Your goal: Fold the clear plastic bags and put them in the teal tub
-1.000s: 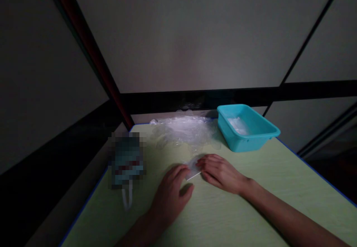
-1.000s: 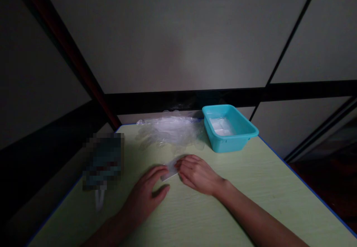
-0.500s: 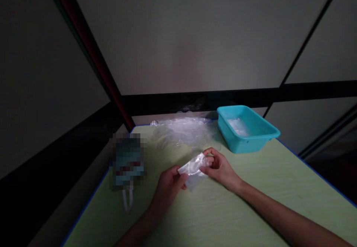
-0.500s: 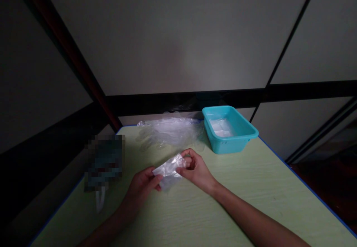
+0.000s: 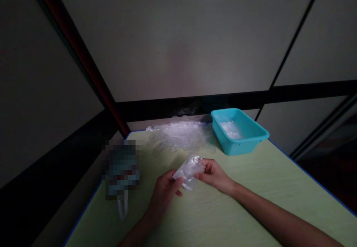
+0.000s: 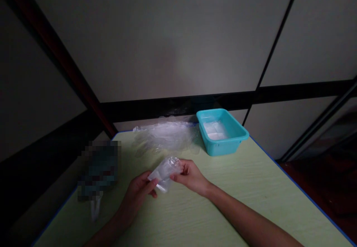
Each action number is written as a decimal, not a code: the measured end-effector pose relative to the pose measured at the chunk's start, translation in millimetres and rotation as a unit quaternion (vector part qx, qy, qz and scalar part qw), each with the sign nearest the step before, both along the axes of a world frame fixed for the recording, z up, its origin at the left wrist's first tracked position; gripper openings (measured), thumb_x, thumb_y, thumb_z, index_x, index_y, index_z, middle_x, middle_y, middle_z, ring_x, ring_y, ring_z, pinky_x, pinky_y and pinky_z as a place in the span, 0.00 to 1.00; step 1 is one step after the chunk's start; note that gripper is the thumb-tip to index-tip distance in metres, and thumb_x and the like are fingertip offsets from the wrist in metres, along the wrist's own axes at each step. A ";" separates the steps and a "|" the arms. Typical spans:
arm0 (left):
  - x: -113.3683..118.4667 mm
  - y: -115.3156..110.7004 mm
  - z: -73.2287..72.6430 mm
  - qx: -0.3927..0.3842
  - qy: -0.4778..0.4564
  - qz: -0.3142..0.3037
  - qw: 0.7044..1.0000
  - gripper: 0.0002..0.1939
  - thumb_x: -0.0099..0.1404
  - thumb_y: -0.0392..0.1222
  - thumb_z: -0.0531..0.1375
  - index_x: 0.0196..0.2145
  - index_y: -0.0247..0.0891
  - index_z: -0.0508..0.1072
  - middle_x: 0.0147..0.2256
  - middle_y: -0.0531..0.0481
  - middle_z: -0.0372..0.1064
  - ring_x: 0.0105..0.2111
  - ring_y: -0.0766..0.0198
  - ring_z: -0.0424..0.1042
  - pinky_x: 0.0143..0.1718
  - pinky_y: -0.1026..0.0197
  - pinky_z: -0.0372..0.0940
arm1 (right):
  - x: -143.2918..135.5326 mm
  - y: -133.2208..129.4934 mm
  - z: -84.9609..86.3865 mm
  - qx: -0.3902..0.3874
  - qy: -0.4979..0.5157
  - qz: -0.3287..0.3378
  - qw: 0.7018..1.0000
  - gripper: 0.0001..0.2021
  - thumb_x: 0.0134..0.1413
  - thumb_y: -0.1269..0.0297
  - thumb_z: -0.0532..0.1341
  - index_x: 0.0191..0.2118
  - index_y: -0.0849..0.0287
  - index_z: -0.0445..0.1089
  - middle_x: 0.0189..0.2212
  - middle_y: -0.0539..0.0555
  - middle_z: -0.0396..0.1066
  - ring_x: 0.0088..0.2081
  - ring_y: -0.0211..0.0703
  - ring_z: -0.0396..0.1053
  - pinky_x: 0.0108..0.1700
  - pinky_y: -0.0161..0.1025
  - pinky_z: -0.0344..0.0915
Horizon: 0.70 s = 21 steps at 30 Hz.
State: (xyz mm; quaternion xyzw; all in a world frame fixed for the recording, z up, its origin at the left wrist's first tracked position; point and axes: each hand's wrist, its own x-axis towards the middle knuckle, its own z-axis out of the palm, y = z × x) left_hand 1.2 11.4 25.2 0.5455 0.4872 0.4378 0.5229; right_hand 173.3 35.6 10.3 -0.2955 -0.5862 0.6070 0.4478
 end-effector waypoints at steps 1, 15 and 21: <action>0.5 -0.4 -0.4 -0.001 0.001 -0.006 1.000 0.13 0.48 0.49 0.62 0.20 0.34 0.69 0.18 0.52 0.67 0.18 0.66 0.65 0.17 0.67 0.60 | 0.0 0.1 0.9 -0.009 0.010 -0.001 1.000 0.18 0.39 0.51 0.65 0.27 0.62 0.66 0.21 0.48 0.67 0.24 0.35 0.64 0.29 0.33 0.60; 4.3 -2.0 -3.3 -0.016 0.005 -0.024 1.000 0.15 0.48 0.50 0.61 0.20 0.34 0.69 0.19 0.50 0.68 0.19 0.66 0.66 0.14 0.70 0.55 | -1.4 6.0 -6.1 -0.057 0.059 -0.079 0.993 0.16 0.39 0.55 0.65 0.28 0.61 0.62 0.17 0.45 0.65 0.16 0.30 0.57 0.21 0.29 0.52; 12.9 12.5 8.4 -0.025 -0.008 -0.015 1.000 0.13 0.47 0.48 0.60 0.21 0.34 0.69 0.21 0.49 0.69 0.21 0.64 0.67 0.13 0.71 0.54 | 8.4 12.0 22.3 -0.010 0.038 -0.113 0.993 0.17 0.40 0.53 0.65 0.28 0.60 0.61 0.16 0.44 0.63 0.15 0.29 0.56 0.20 0.29 0.53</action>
